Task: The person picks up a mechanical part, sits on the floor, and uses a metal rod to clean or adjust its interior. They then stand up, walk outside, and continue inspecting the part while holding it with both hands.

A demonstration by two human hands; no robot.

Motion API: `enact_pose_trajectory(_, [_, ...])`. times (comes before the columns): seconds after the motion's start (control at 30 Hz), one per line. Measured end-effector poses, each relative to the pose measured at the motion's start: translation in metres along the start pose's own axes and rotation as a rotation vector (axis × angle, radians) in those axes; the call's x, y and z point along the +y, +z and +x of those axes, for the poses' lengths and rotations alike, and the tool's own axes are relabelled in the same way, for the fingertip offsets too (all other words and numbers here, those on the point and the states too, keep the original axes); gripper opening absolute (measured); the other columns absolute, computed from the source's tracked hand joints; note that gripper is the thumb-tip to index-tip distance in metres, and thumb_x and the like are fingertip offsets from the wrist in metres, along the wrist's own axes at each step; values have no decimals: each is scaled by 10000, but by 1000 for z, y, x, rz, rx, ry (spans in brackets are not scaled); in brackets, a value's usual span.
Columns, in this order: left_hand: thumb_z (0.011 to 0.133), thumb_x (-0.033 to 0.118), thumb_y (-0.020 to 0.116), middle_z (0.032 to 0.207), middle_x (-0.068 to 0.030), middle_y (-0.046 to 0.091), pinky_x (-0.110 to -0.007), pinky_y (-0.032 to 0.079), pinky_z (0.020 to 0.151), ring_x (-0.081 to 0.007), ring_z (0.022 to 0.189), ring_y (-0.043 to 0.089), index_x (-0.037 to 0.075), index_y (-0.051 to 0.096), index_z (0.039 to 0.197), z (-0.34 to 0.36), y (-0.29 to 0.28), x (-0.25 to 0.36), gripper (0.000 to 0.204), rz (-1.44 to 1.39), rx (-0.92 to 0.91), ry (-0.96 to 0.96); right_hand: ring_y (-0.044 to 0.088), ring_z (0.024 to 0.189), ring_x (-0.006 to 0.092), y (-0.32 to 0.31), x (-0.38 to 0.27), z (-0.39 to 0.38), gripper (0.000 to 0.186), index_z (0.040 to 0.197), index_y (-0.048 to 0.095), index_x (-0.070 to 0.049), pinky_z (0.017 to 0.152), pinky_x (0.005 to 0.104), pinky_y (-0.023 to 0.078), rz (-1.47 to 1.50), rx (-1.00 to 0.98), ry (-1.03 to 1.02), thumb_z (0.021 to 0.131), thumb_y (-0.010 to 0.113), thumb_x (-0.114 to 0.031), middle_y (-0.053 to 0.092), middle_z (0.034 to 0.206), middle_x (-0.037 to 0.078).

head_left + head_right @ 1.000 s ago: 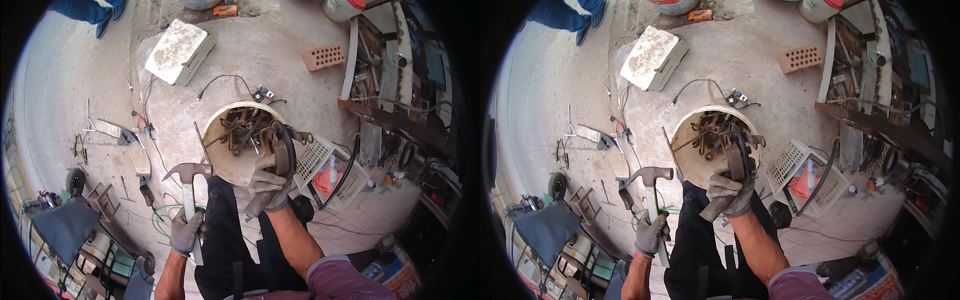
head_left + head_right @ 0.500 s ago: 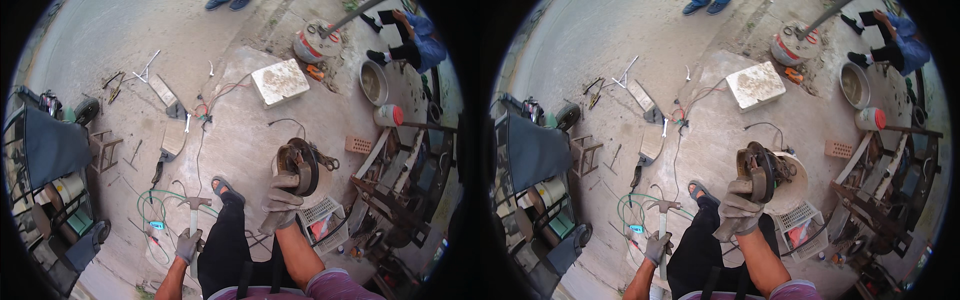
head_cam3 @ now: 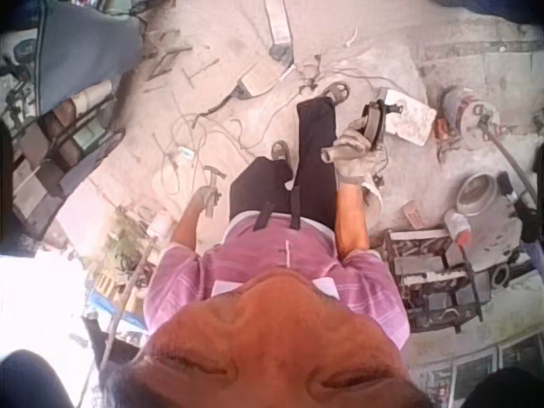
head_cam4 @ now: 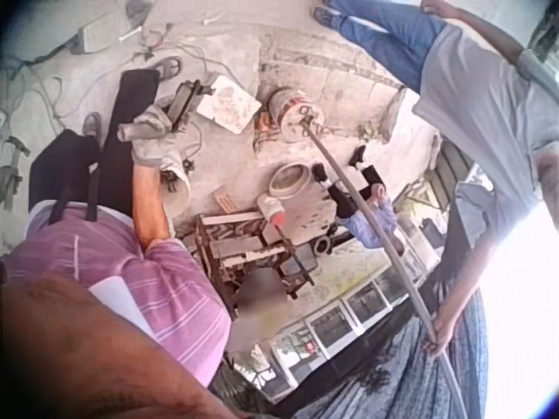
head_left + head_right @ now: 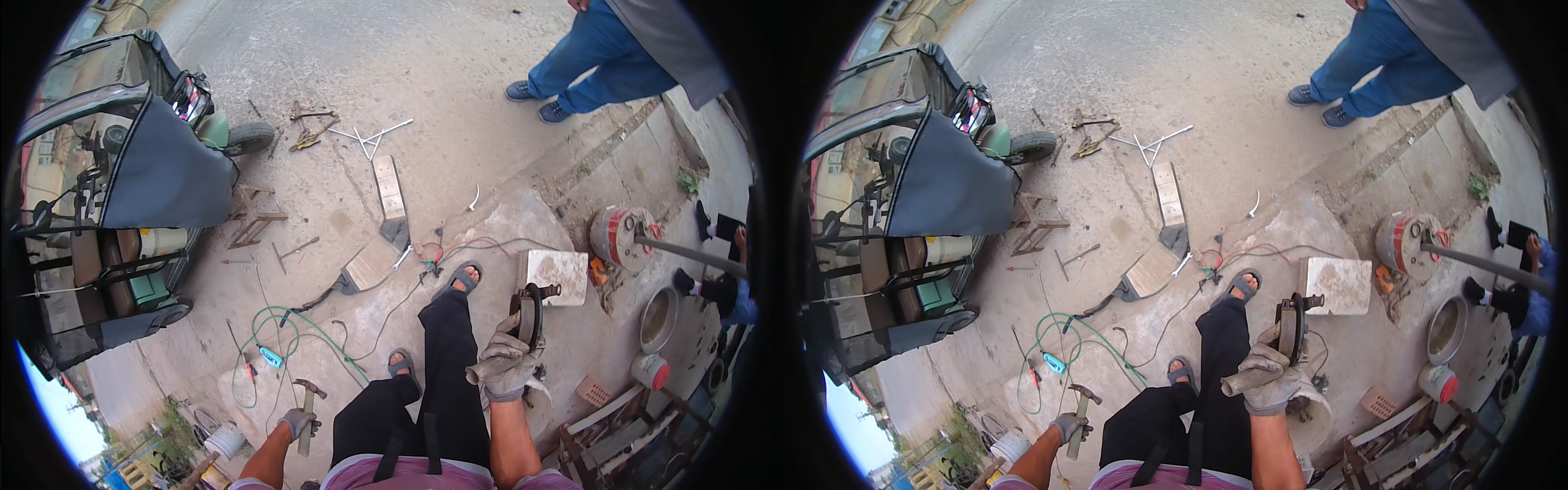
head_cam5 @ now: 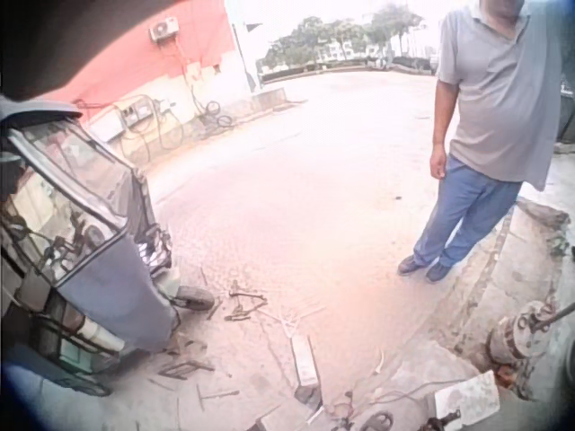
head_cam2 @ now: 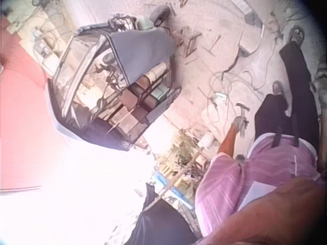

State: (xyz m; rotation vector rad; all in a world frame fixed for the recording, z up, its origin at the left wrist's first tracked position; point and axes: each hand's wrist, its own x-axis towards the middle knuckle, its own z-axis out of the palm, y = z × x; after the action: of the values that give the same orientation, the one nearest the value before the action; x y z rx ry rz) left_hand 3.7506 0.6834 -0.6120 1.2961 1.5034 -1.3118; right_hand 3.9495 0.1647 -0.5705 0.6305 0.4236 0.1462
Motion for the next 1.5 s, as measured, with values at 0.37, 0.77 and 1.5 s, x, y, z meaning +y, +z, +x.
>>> enact_pose_trajectory(0.37, [891,80,655,843,-144,692,-385,577,526,-226,615,656,-40,547,1143,-23,142,147,299,-71,-8,56,547,690,63,162,-21,300,484,1267,655,-71,713,248,506,-96,129,137,889,702,-369,709,1107,43])
enact_pose_trajectory(0.77, [949,451,495,1228,-237,674,-432,531,928,-379,1081,678,20,641,1275,74,225,403,560,738,-183,533,471,645,45,250,34,613,537,1282,611,-57,651,227,430,-488,260,445,898,675,-425,659,1066,27])
enact_pose_trajectory(1.5, [903,129,576,897,-75,732,-285,546,546,-126,573,630,118,452,1486,-46,207,970,597,-1037,139,424,638,689,208,183,73,1192,435,1148,610,-47,637,346,527,-1884,251,1428,1002,541,-451,660,790,99])
